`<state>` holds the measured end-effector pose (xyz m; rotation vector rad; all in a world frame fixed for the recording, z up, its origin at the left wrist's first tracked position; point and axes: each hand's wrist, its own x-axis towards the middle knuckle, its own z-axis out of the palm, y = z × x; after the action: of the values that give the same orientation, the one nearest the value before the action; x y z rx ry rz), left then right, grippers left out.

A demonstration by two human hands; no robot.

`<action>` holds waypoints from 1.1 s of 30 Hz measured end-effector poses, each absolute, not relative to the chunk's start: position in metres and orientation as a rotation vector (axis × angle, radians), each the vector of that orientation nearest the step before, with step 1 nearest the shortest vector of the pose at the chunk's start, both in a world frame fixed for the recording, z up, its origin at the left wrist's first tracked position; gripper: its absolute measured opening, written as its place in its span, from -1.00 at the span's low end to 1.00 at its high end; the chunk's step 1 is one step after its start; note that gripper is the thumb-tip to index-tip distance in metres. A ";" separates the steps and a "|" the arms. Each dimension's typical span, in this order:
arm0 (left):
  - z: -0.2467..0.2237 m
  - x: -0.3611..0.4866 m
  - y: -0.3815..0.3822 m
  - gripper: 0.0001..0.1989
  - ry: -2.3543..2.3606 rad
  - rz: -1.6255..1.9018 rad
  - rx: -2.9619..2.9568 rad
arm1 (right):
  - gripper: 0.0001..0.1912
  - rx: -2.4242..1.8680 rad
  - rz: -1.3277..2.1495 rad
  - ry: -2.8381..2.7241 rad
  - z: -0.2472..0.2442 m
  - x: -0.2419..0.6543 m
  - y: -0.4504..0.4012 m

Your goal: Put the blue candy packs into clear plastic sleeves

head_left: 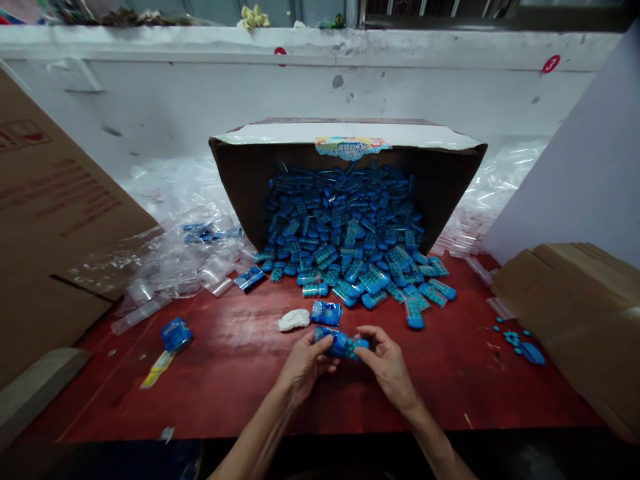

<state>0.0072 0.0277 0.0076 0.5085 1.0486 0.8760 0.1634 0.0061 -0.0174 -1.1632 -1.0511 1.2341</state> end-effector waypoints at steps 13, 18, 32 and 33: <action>-0.002 0.013 0.019 -0.85 0.981 0.963 0.388 | -0.81 -1.268 1.095 -1.155 -0.012 0.138 -0.002; 0.005 0.000 0.019 -0.87 0.819 0.758 0.459 | -0.45 -0.821 1.585 -0.979 -0.011 0.159 0.003; 0.003 0.007 0.012 -0.66 0.394 0.696 0.444 | -0.11 -0.588 1.901 -0.938 -0.013 0.162 0.008; 0.003 0.010 0.010 -0.67 0.409 0.731 0.426 | -0.15 -0.595 1.842 -0.943 -0.015 0.161 0.008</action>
<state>0.0099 0.0100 0.0027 0.4259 0.4093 0.7311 0.1608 0.0077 -0.0151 -0.5949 -0.9433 1.8418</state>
